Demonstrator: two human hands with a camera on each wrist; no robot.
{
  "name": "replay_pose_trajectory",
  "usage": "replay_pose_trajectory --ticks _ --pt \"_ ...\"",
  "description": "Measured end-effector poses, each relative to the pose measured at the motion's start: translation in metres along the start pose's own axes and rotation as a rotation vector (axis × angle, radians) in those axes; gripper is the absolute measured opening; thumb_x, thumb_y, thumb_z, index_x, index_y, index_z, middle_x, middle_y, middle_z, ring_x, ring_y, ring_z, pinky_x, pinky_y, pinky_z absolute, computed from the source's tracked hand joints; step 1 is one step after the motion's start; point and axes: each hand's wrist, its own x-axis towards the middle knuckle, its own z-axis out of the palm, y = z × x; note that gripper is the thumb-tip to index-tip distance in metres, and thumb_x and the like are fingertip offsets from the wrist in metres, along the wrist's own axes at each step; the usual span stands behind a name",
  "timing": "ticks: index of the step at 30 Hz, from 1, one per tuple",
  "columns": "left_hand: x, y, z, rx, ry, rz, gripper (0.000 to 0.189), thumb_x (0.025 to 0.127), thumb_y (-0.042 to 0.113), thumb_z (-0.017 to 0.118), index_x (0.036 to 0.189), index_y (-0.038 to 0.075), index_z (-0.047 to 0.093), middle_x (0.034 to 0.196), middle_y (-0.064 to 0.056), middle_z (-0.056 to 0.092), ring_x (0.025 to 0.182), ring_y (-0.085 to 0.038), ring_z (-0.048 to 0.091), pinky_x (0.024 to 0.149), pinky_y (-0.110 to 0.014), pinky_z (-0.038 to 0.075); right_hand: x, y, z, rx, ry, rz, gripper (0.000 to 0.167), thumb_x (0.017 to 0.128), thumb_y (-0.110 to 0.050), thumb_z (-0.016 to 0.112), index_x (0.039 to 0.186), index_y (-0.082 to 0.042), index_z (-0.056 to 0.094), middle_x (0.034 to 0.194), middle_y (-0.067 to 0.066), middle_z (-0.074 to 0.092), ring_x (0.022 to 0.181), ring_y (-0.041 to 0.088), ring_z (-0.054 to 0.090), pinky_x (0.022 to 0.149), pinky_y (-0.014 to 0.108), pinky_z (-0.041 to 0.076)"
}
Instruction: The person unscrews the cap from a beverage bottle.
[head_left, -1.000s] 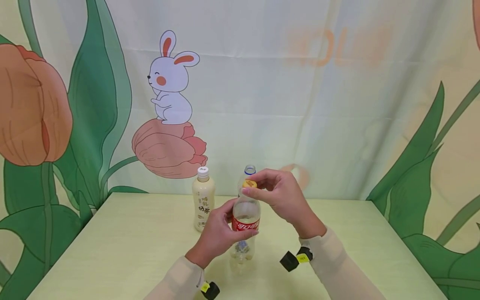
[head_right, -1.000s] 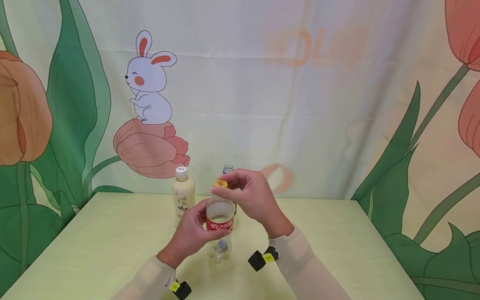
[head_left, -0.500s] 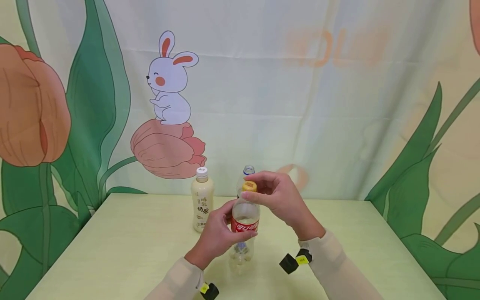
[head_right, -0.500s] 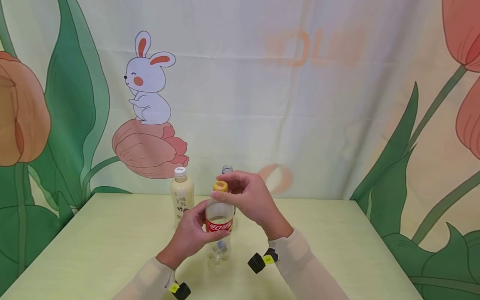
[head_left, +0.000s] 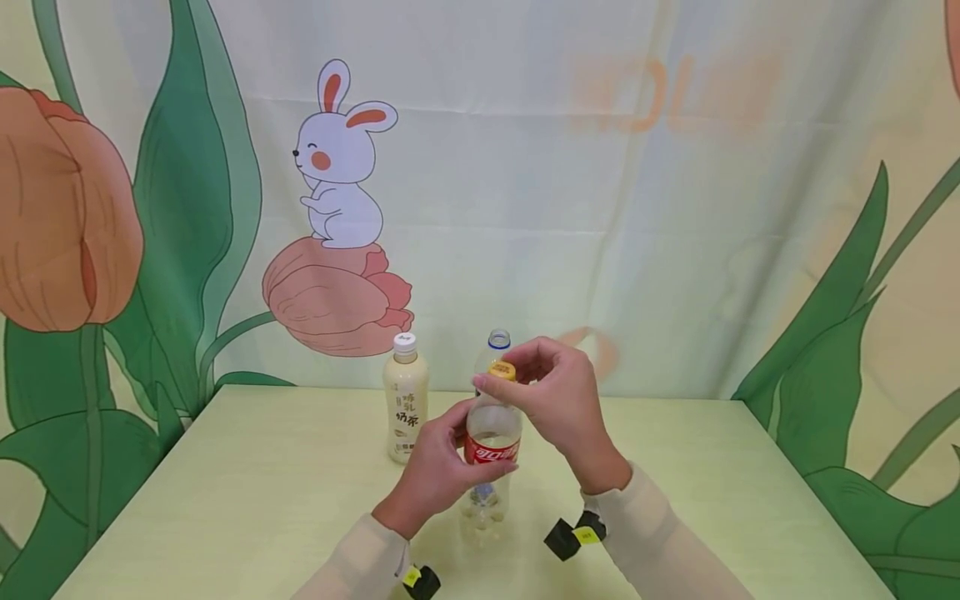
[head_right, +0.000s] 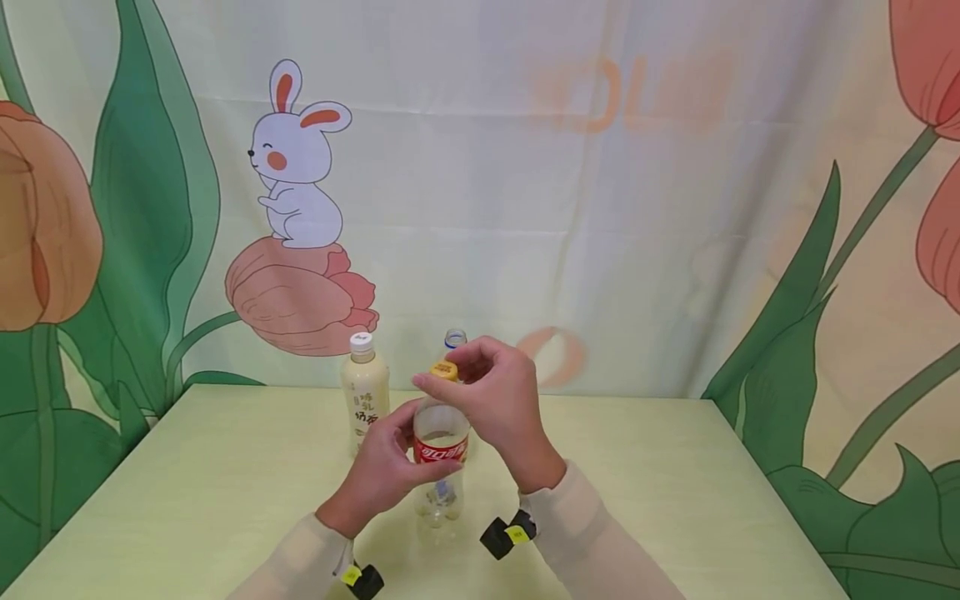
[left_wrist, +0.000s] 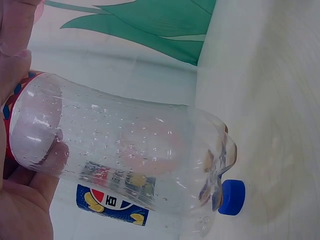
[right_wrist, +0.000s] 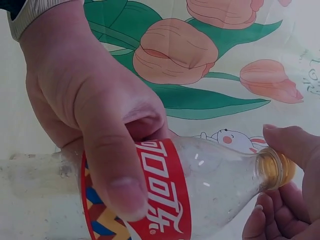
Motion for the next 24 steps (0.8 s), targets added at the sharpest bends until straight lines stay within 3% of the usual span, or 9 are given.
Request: replay_pose_trajectory --ticks 14,24 --pt "0.0000 -0.0003 -0.0006 0.003 0.018 -0.001 0.069 0.077 0.025 0.092 0.137 0.024 0.059 0.122 0.002 0.071 0.109 -0.018 0.067 0.092 -0.029 0.058 0.0008 0.0006 -0.0048 0.046 -0.095 0.002 0.026 0.081 -0.020 0.088 0.105 -0.011 0.080 0.093 0.006 0.076 0.082 0.024 0.066 0.070 0.029 0.056" --pt "0.0008 0.0008 -0.0016 0.002 0.023 -0.017 0.068 0.077 0.026 0.092 0.137 0.024 0.059 0.123 0.003 0.071 0.110 -0.018 0.067 0.096 -0.038 0.058 -0.0026 -0.0012 -0.0052 0.183 -0.223 0.007 0.029 0.095 -0.013 0.073 0.122 -0.002 0.073 0.125 0.015 0.071 0.095 0.021 0.069 0.088 0.025 0.059"
